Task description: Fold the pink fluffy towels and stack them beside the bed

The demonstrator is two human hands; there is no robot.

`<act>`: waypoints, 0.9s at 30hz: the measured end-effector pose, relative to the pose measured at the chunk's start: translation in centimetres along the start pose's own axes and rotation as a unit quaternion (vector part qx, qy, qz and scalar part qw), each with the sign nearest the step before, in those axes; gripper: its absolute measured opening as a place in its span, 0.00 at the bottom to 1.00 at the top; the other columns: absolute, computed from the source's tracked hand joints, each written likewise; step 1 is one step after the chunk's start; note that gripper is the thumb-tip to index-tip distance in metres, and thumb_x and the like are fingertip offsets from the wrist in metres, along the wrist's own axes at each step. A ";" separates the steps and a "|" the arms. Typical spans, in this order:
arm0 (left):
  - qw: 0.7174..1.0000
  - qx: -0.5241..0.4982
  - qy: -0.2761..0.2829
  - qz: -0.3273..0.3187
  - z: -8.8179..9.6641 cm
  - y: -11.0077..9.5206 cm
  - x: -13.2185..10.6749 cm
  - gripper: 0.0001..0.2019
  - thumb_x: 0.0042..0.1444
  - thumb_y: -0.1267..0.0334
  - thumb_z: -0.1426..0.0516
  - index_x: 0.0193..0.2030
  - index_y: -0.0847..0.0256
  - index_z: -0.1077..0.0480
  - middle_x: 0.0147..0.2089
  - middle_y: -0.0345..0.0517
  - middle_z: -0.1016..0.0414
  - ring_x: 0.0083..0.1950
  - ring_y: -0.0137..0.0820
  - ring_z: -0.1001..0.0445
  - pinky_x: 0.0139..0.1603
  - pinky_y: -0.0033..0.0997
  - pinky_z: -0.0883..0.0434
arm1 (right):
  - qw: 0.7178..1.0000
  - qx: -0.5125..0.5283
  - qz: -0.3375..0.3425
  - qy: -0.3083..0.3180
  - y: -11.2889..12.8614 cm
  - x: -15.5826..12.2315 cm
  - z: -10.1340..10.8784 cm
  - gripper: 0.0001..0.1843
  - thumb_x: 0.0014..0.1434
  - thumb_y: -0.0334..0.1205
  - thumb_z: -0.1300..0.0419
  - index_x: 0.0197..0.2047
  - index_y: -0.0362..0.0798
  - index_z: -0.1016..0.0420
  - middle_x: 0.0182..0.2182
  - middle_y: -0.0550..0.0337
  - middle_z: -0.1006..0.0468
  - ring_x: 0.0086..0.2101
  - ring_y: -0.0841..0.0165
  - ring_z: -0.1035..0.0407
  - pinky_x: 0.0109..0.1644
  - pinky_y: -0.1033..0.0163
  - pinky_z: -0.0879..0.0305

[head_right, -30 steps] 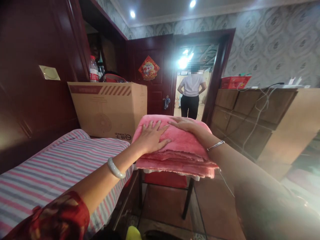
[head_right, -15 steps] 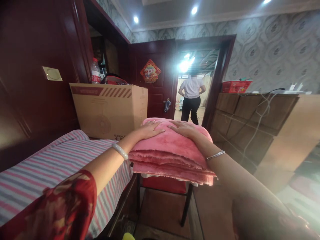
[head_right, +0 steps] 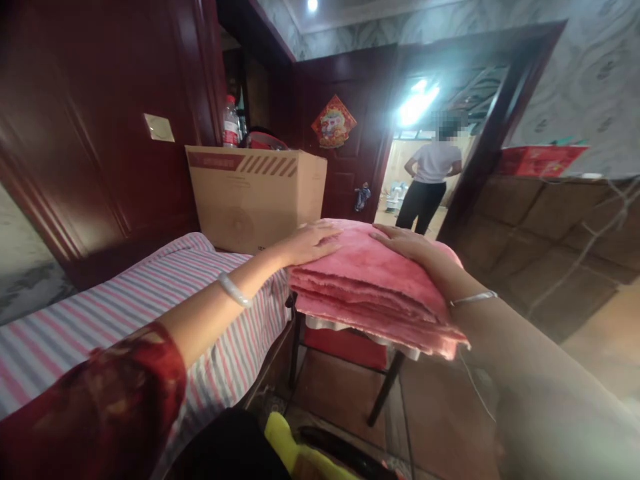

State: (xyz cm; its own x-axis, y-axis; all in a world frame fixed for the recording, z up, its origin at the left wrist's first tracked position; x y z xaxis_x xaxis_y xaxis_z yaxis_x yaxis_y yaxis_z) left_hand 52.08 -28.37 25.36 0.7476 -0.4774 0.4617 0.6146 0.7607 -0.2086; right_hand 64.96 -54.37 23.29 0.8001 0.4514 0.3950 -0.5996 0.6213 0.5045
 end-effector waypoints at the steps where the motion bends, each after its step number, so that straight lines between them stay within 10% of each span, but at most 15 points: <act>1: 1.000 -0.005 -0.005 -0.010 0.4 -0.3 -1.1 0.23 0.65 0.53 0.46 0.63 0.58 0.30 0.69 0.53 0.34 0.73 0.45 0.43 0.72 0.49 0.47 | 1.000 0.002 -0.011 -0.015 0.2 0.0 0.2 0.28 0.56 0.63 0.36 0.56 0.60 0.24 0.58 0.57 0.24 0.65 0.43 0.42 0.71 0.32 0.56; 9: 0.997 -0.021 -0.044 -0.058 0.7 0.1 -6.8 0.21 0.63 0.55 0.43 0.63 0.54 0.31 0.68 0.52 0.33 0.71 0.45 0.39 0.72 0.50 0.45 | 0.995 -0.103 0.013 0.010 2.8 -0.6 2.1 0.33 0.60 0.68 0.44 0.64 0.64 0.30 0.62 0.62 0.29 0.64 0.44 0.41 0.70 0.33 0.50; 27: 0.993 0.072 -0.059 -0.068 -2.2 1.0 -8.9 0.40 0.51 0.80 0.44 0.71 0.60 0.46 0.77 0.62 0.56 0.74 0.53 0.46 0.68 0.52 0.36 | 0.951 -0.239 0.191 0.036 8.8 -11.8 0.3 0.47 0.58 0.69 0.42 0.74 0.63 0.50 0.72 0.58 0.47 0.68 0.46 0.50 0.70 0.36 0.53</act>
State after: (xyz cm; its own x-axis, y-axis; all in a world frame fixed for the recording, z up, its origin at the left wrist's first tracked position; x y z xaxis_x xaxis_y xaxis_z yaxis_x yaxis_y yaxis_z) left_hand 46.55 -24.35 19.15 0.6197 -0.5316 0.5774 0.6596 0.7514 -0.0162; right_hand 50.26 -54.42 23.35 0.5346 0.7350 0.4170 -0.7842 0.6154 -0.0793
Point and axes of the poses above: each hand's wrist, its own x-axis towards the middle knuckle, its own z-axis out of the back of the hand, y = z × x, the point moved 2 cm from there along x, towards the middle knuckle
